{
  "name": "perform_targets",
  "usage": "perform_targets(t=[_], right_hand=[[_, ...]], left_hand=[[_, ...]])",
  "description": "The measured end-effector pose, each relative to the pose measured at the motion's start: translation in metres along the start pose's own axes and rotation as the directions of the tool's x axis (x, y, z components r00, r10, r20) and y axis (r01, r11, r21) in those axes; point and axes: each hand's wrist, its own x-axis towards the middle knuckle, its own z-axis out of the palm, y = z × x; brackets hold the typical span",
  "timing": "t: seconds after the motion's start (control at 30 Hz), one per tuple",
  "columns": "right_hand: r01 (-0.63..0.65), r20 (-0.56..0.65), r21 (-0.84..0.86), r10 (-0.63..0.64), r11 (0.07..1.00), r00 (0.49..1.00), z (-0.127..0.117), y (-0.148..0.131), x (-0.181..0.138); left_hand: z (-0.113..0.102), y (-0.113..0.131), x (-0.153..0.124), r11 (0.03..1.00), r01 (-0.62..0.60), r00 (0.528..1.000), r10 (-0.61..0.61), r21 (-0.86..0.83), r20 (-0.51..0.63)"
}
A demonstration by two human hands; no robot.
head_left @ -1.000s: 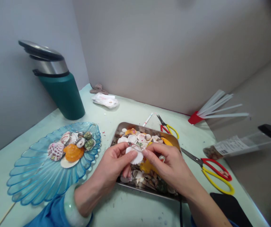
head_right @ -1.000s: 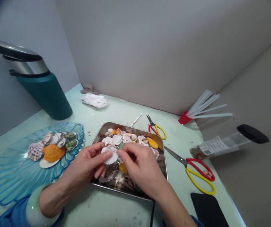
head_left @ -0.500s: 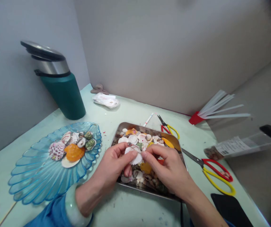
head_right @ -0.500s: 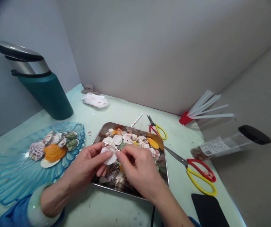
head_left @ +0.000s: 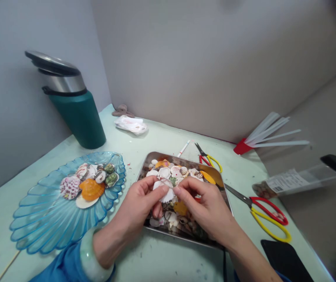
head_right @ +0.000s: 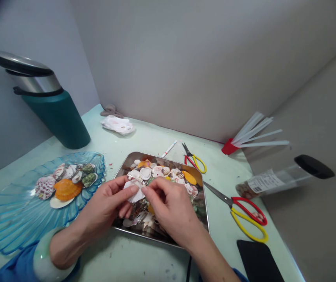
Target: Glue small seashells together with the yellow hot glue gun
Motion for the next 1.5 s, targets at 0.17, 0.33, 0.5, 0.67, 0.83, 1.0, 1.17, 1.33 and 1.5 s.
perform_targets(t=[0.17, 0.33, 0.5, 0.67, 0.83, 1.0, 1.17, 1.33, 1.5], right_hand=[[0.012, -0.025, 0.025, -0.011, 1.0, 1.0, 0.0007, -0.0002, 0.0], [0.024, -0.047, 0.022, -0.023, 0.999, 0.999, -0.0001, 0.0015, -0.0002], [0.013, -0.024, 0.042, -0.012, 0.999, 1.0, -0.0011, 0.0043, -0.0003], [0.016, 0.017, 0.06, -0.017, 0.998, 1.0, -0.0019, 0.0026, -0.0003], [0.014, 0.034, 0.086, -0.017, 0.996, 0.999, -0.0017, 0.0021, -0.0008], [-0.007, 0.055, 0.119, 0.0, 0.993, 0.998, -0.0009, 0.0047, 0.0002], [-0.018, 0.065, 0.12, 0.011, 0.993, 0.998, 0.0003, 0.0056, 0.0001], [-0.034, 0.066, 0.114, 0.027, 0.993, 0.997, 0.0005, 0.004, 0.0007], [-0.063, 0.09, 0.145, 0.051, 0.987, 0.995, 0.0, 0.0039, 0.0023]], left_hand=[[-0.0002, -0.0019, 0.0018, 1.0, -0.007, 1.0, 0.007, -0.011, 0.013], [0.0015, 0.0005, 0.0032, 0.998, -0.036, 0.999, 0.035, -0.044, -0.009], [0.0017, 0.0002, 0.0027, 0.994, -0.026, 0.999, 0.022, -0.108, -0.038], [0.001, -0.001, 0.0021, 0.993, -0.034, 0.999, 0.029, -0.114, -0.04], [0.0013, 0.0012, 0.0017, 0.987, -0.022, 1.0, 0.02, -0.158, -0.016], [0.0017, 0.0021, 0.0013, 0.984, -0.032, 0.999, 0.03, -0.176, -0.01], [0.0014, 0.0024, -0.0001, 0.982, -0.036, 0.999, 0.037, -0.184, 0.0], [-0.001, 0.0006, 0.0005, 0.978, -0.035, 0.999, 0.036, -0.207, 0.002], [-0.0018, 0.0001, 0.0006, 0.98, -0.036, 0.999, 0.039, -0.196, 0.013]])
